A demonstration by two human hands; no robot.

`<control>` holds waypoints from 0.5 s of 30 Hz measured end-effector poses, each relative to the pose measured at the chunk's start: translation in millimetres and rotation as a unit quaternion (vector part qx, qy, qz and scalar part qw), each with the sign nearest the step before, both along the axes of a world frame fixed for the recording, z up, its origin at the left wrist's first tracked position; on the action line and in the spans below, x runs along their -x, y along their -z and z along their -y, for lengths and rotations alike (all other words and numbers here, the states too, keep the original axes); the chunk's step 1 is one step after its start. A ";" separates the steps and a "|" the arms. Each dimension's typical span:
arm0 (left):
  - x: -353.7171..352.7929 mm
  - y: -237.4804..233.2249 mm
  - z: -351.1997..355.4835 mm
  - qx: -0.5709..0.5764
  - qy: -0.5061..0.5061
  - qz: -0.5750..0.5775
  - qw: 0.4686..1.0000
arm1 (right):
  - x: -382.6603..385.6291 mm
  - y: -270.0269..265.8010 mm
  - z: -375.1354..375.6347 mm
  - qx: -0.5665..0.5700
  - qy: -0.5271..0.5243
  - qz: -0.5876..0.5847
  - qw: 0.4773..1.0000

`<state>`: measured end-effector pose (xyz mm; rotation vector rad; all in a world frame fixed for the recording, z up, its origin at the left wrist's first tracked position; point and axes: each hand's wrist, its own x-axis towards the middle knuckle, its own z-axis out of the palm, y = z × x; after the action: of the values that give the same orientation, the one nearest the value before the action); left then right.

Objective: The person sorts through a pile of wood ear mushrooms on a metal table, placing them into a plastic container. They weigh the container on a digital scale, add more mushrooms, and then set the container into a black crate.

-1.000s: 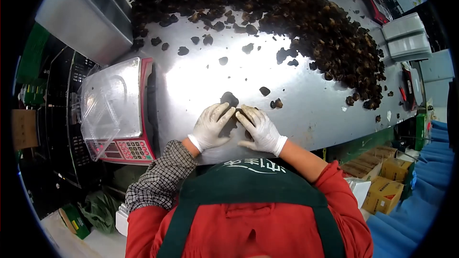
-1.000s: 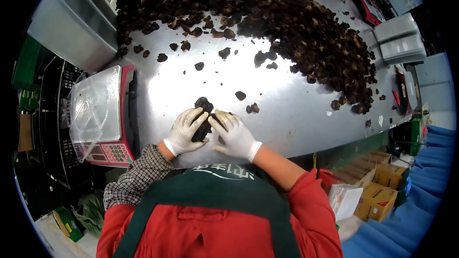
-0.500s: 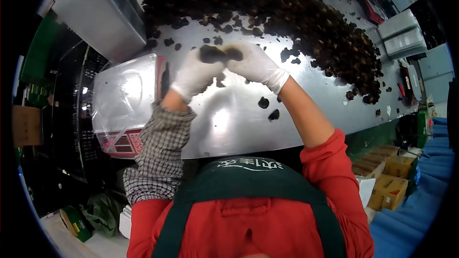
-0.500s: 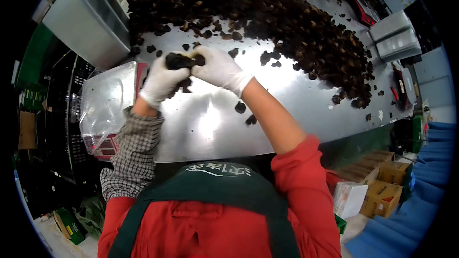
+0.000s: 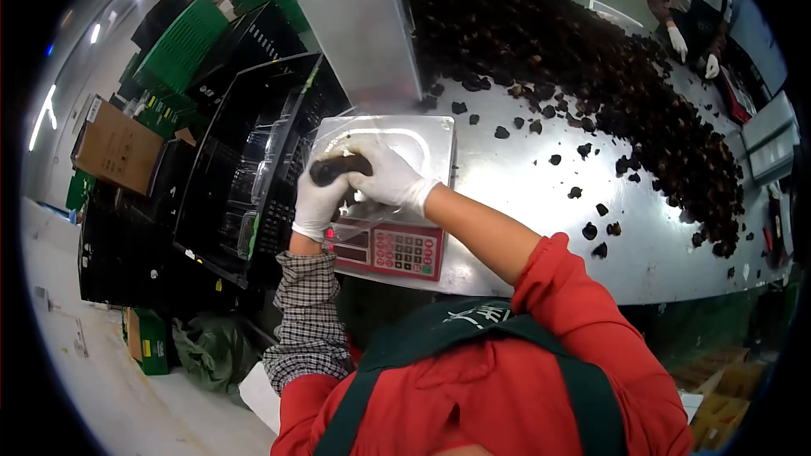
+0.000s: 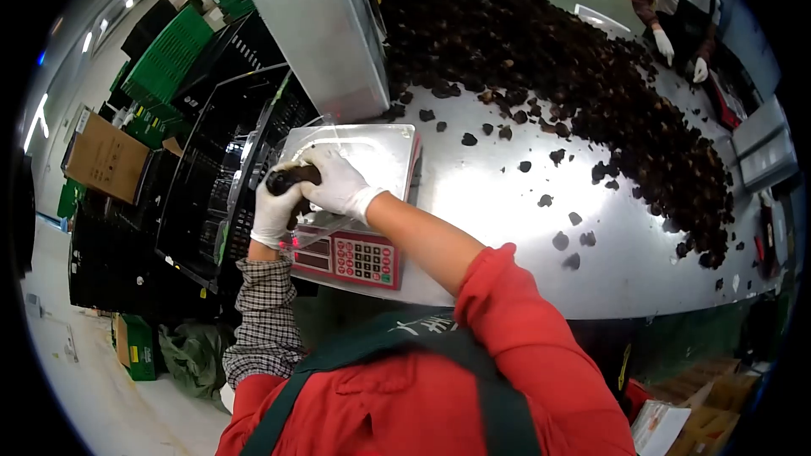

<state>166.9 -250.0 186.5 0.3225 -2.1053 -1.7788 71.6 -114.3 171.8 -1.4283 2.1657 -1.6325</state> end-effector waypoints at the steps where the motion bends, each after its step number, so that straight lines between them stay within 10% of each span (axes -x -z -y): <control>1: -1.1 18.1 12.5 0.038 0.018 0.017 0.999 | -1.0 1.4 -4.1 -0.095 0.001 0.032 0.995; 6: 6.3 27.8 -6.5 0.454 0.103 0.071 0.882 | 13.6 -10.8 -29.5 -0.191 -0.051 0.074 0.977; 15: 10.9 -23.4 10.2 0.426 0.085 0.088 0.897 | 19.7 -2.5 -228.7 -0.057 0.206 0.175 0.961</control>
<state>156.0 -260.2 209.9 0.0504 -2.8578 -0.7503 51.9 114.4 174.3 -0.6183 2.3910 -1.6805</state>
